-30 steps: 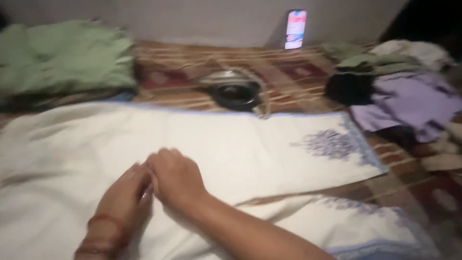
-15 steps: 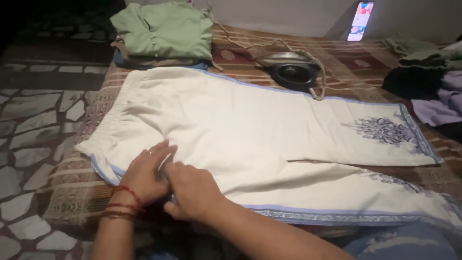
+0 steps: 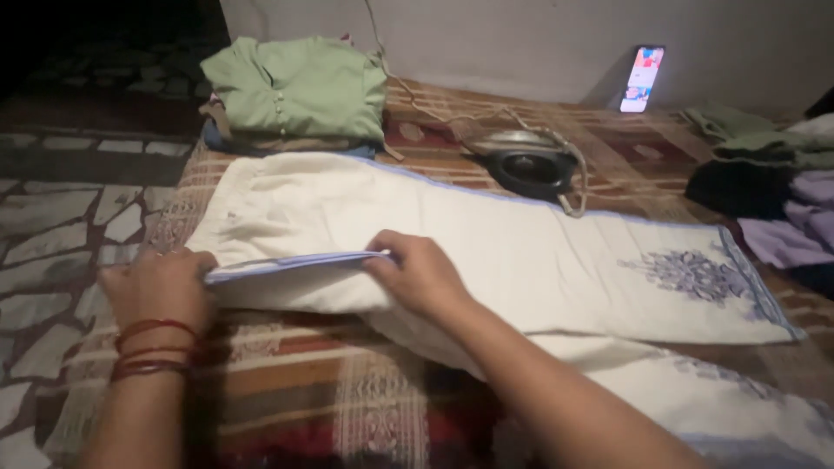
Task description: Iron and fold pieces of clothing on a bed.
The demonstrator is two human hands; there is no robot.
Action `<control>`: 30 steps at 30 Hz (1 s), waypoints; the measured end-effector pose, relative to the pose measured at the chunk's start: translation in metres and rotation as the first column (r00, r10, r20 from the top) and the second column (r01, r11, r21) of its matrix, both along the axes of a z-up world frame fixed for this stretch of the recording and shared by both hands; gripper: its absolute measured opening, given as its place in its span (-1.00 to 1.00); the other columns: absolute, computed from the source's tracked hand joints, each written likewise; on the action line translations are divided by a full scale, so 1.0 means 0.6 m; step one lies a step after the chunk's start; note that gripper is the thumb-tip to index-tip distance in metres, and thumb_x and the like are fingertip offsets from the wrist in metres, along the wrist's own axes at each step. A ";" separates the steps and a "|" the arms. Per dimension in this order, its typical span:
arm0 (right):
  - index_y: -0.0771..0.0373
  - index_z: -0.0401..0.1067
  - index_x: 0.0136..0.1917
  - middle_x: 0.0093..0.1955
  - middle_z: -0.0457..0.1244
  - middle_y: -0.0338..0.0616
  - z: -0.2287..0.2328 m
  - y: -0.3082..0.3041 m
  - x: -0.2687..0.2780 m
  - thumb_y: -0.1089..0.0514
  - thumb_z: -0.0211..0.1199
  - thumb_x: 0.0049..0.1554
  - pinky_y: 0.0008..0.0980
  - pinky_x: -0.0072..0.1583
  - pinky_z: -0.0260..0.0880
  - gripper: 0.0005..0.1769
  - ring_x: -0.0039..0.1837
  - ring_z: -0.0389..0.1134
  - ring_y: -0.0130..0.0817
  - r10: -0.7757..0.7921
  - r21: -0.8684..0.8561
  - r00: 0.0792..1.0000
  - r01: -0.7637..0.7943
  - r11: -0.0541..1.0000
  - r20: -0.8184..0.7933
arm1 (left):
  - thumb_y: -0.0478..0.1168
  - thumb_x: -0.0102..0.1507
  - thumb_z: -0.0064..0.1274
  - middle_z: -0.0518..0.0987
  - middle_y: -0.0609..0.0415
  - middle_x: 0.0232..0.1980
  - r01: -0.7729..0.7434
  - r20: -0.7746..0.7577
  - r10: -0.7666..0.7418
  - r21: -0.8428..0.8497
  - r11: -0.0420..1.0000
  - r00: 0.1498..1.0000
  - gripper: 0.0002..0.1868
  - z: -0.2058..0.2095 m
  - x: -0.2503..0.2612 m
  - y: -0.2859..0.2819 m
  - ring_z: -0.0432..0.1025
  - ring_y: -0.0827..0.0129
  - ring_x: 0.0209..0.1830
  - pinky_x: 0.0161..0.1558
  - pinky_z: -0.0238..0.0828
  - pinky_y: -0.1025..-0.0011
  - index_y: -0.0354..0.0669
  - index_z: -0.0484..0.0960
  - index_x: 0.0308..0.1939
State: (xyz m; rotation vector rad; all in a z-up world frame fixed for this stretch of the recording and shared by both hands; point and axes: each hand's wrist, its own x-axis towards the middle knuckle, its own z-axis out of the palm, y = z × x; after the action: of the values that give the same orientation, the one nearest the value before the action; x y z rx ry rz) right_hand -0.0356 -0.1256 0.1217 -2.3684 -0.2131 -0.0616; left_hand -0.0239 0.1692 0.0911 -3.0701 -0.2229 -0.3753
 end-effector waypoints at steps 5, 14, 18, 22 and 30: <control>0.07 0.63 -0.05 -0.22 0.44 -0.02 -0.023 -0.075 0.098 -0.15 0.40 0.02 -0.20 -0.03 0.47 -0.66 -0.17 0.47 -0.18 0.029 -0.023 0.994 -0.027 0.999 0.102 | -0.15 0.08 0.23 0.70 0.15 -0.08 0.077 0.116 -0.084 0.061 0.995 0.990 -0.68 0.043 0.102 0.000 0.50 0.15 0.07 0.12 0.35 0.03 0.32 0.79 -0.11; 0.13 0.53 0.20 0.06 0.38 0.06 -0.013 -0.113 0.269 -0.15 0.49 -0.11 -0.03 0.10 0.33 -0.35 0.10 0.38 0.05 -0.146 -0.358 0.915 0.289 0.888 0.377 | -0.21 0.24 0.09 0.54 -0.12 0.25 0.312 0.545 -0.265 0.006 0.950 0.795 -0.56 -0.004 0.336 -0.112 0.33 0.00 0.39 0.39 0.22 0.01 0.00 0.53 0.23; 0.25 0.31 0.40 0.34 0.24 0.07 -0.073 -0.063 0.233 -0.20 0.54 -0.16 0.04 0.37 0.16 -0.03 0.37 0.22 0.05 0.108 -0.294 0.879 0.038 0.955 0.465 | 0.28 -0.11 0.35 0.37 -0.26 0.38 -0.047 0.264 0.097 -0.189 0.981 0.960 0.17 -0.084 0.332 -0.125 0.15 -0.12 0.44 0.34 -0.04 -0.20 -0.06 0.19 0.46; 0.36 0.20 0.47 0.43 0.12 0.28 -0.129 0.011 0.128 -0.39 0.44 -0.04 0.15 0.45 0.01 0.08 0.51 0.06 0.23 0.359 -0.363 0.904 -0.263 0.894 0.230 | 0.48 -0.08 0.33 0.37 -0.29 0.38 -0.234 0.094 0.261 -0.232 0.944 0.961 0.31 -0.050 0.287 -0.122 0.15 -0.20 0.44 0.34 -0.01 -0.25 -0.20 0.13 0.49; 0.22 0.35 0.42 0.49 0.19 0.13 -0.155 0.058 0.012 0.13 0.31 -0.08 0.21 0.49 0.02 -0.24 0.54 0.14 0.15 0.238 -0.256 0.943 -0.177 0.950 0.233 | 0.25 0.03 0.37 0.63 -0.29 0.12 -0.089 0.013 0.104 -0.417 0.905 0.995 -0.12 -0.042 0.277 -0.049 0.53 -0.16 0.12 0.13 0.47 0.02 -0.13 0.52 0.29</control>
State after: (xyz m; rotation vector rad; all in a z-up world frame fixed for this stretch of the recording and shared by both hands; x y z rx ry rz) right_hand -0.0283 -0.0906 0.0284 -2.5505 -0.6299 -0.2620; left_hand 0.1426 0.1399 0.0659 -3.4511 -0.5192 -0.4265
